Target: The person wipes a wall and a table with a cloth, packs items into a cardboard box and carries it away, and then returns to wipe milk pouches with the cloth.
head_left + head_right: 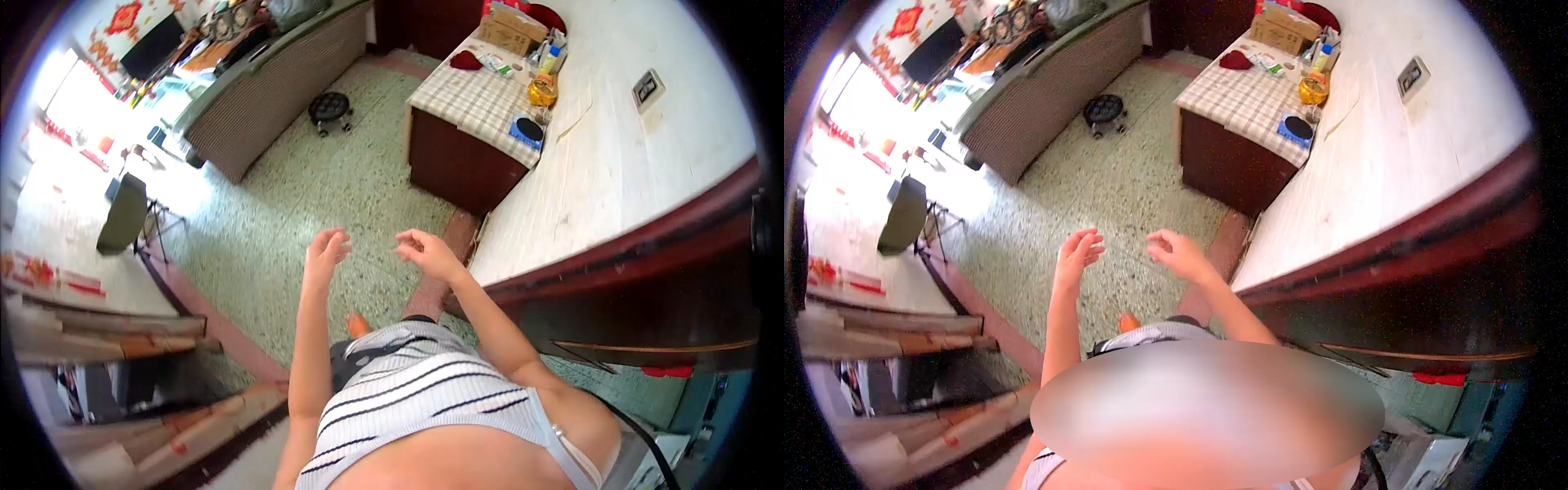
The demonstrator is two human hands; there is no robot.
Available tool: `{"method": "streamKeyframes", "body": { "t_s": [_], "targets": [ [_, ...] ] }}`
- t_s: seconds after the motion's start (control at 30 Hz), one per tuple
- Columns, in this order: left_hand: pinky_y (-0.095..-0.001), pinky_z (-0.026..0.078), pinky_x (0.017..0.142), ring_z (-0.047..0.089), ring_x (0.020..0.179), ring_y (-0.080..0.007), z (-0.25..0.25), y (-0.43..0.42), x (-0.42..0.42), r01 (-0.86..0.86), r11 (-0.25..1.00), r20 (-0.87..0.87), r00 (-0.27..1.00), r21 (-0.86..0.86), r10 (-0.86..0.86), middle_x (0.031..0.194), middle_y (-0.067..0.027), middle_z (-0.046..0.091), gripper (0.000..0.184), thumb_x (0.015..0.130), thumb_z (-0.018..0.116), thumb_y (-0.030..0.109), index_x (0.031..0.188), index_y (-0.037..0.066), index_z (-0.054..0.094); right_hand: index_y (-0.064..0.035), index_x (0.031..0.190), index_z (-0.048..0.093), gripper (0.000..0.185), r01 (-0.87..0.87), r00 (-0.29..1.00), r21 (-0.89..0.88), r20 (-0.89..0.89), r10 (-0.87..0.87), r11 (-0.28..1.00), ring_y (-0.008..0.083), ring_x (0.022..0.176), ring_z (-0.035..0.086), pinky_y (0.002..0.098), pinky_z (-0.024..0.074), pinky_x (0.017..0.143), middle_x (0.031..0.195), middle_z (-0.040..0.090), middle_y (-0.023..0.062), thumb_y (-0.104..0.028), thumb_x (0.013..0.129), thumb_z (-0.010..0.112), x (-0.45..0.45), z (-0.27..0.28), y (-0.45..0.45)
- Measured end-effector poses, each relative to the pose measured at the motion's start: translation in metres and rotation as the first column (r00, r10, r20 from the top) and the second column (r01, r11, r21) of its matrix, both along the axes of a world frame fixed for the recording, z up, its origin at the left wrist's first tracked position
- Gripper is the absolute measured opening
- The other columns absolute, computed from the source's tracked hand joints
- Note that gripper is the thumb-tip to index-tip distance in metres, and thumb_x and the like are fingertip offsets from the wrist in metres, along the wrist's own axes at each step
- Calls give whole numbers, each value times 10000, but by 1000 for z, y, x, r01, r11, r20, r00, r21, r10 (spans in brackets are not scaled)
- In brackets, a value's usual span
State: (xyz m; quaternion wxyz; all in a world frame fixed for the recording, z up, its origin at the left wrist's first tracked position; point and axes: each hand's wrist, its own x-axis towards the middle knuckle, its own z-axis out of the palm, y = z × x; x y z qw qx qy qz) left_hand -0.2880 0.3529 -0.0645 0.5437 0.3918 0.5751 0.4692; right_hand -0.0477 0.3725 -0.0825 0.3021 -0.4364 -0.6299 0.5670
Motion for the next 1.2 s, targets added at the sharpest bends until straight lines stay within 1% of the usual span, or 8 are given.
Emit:
{"method": "streamKeyframes", "body": {
  "t_s": [0.2,0.3,0.4,0.63,0.7,0.83,1.03,1.2],
  "targets": [
    [-259,465,780,622,893,-136,4,135,-12,317,947,-53,946,-52,-319,1036,-55,644,329,933,510,293,1154,58,572,-7,1152,550,308,298,954,-41,31,-297,954,112,794,617,250,484,729,912,631,53,-169,892,584,-26,19,56],
    [-262,464,792,616,898,-135,-3,197,5,473,880,-17,881,-35,-474,1037,-48,643,325,938,506,285,1163,59,566,-15,1176,540,335,374,920,-137,-67,-386,917,154,822,628,276,487,747,953,638,83,-152,873,579,-10,-24,87],
    [-268,459,806,608,905,-131,-12,255,21,631,769,10,774,-108,-634,1060,-54,636,335,939,507,295,1170,58,559,-8,1166,538,320,504,861,-160,14,-509,848,137,802,628,271,487,738,932,648,76,-137,875,572,9,-36,133],
    [-277,456,805,606,911,-142,8,434,29,657,729,-85,729,-192,-679,1065,-62,634,338,937,508,283,1179,51,553,3,1118,562,311,692,715,-108,-26,-698,713,128,735,623,267,492,687,880,654,74,-179,869,597,43,-45,316],
    [-287,456,809,608,907,-151,8,486,24,609,781,-131,770,-140,-624,1070,-69,633,343,934,509,281,1182,48,551,8,1156,531,297,622,780,-138,26,-625,771,115,787,602,251,484,708,948,641,79,-148,905,555,43,-35,372],
    [-292,456,814,613,902,-155,8,568,28,488,864,-87,862,-127,-499,1075,-69,632,344,935,506,285,1181,49,552,-5,1152,539,345,580,814,-75,2,-582,811,132,724,613,279,488,686,852,633,66,-195,872,605,38,-26,475],
    [-285,464,793,613,890,-150,-25,704,44,670,711,-23,724,-216,-689,1042,-59,639,357,934,503,283,1184,33,543,-7,1170,526,373,636,772,-43,38,-635,770,146,739,616,285,482,686,863,620,70,-212,869,607,44,-45,598],
    [-265,467,766,604,869,-134,-17,843,73,738,652,-108,644,-176,-757,1000,-50,642,342,925,521,277,1145,18,558,-22,1174,525,394,811,582,-22,129,-803,584,165,760,628,294,484,685,894,634,93,-231,854,621,64,-73,681]
  ]
}}
